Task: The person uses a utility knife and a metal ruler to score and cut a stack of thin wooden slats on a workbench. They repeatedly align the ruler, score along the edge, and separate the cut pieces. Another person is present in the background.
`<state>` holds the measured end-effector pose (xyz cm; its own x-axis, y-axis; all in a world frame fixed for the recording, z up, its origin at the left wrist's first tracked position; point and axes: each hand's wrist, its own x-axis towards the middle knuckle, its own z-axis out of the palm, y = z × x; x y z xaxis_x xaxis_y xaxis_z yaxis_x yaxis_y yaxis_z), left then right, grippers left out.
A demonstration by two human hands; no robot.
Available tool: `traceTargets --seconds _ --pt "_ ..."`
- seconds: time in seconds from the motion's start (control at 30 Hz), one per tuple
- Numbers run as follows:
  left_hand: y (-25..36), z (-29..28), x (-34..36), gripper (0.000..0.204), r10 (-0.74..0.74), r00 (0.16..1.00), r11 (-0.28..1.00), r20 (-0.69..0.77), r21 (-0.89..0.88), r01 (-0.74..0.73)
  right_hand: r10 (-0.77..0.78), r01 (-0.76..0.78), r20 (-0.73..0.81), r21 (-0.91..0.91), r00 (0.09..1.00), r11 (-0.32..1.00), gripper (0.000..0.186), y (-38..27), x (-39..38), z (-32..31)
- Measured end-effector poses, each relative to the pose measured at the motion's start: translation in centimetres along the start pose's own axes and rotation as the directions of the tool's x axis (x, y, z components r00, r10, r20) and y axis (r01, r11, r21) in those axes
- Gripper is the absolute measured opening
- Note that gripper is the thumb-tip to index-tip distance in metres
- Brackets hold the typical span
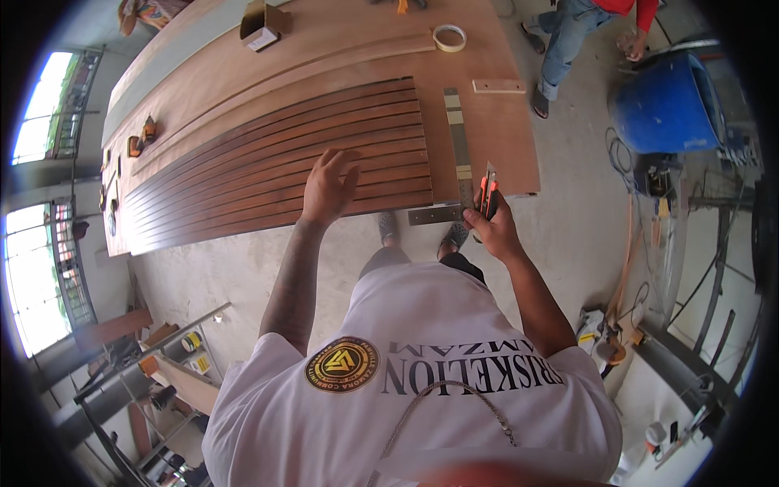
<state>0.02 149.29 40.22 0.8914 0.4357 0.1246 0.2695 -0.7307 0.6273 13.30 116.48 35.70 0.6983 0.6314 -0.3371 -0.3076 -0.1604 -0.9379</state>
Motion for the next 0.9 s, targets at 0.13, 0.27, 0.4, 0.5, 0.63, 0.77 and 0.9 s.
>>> traceTargets --seconds 0.13,0.27,0.4,0.5,0.63,0.77,0.9 --pt "-1.5 0.9 2.1 0.027 0.175 0.975 0.984 0.135 -0.048 -0.170 0.067 -0.065 -0.074 0.028 0.995 0.998 0.029 1.9 -0.8 3.5" --pt "-2.0 2.6 0.9 0.038 0.440 0.840 0.897 0.318 -0.116 -0.426 0.047 -0.048 -0.143 -0.009 0.989 0.999 0.029 3.8 -0.9 7.3" --pt "-1.6 4.1 -2.2 0.053 0.478 0.808 0.878 0.344 -0.203 -0.433 0.032 -0.042 -0.207 -0.043 0.978 0.998 0.028 4.6 -0.4 9.9" --pt "-1.3 5.6 -3.4 0.051 0.444 0.801 0.895 0.402 -0.169 -0.412 0.003 -0.027 -0.281 -0.078 0.960 0.997 0.029 4.2 0.4 10.8" --pt "-1.8 7.6 -3.9 0.052 0.444 0.861 0.891 0.247 -0.221 -0.396 -0.060 0.011 -0.391 -0.129 0.919 0.992 0.025 3.8 1.7 11.2" --pt "-2.5 8.7 -4.2 0.048 0.455 0.855 0.889 0.248 -0.168 -0.425 -0.014 -0.045 -0.452 -0.119 0.892 0.992 0.030 4.4 1.5 11.6" --pt "-2.8 9.1 -4.3 0.045 0.477 0.839 0.879 0.262 -0.151 -0.453 0.045 -0.050 -0.520 0.004 0.853 0.999 0.029 5.6 1.0 12.3"
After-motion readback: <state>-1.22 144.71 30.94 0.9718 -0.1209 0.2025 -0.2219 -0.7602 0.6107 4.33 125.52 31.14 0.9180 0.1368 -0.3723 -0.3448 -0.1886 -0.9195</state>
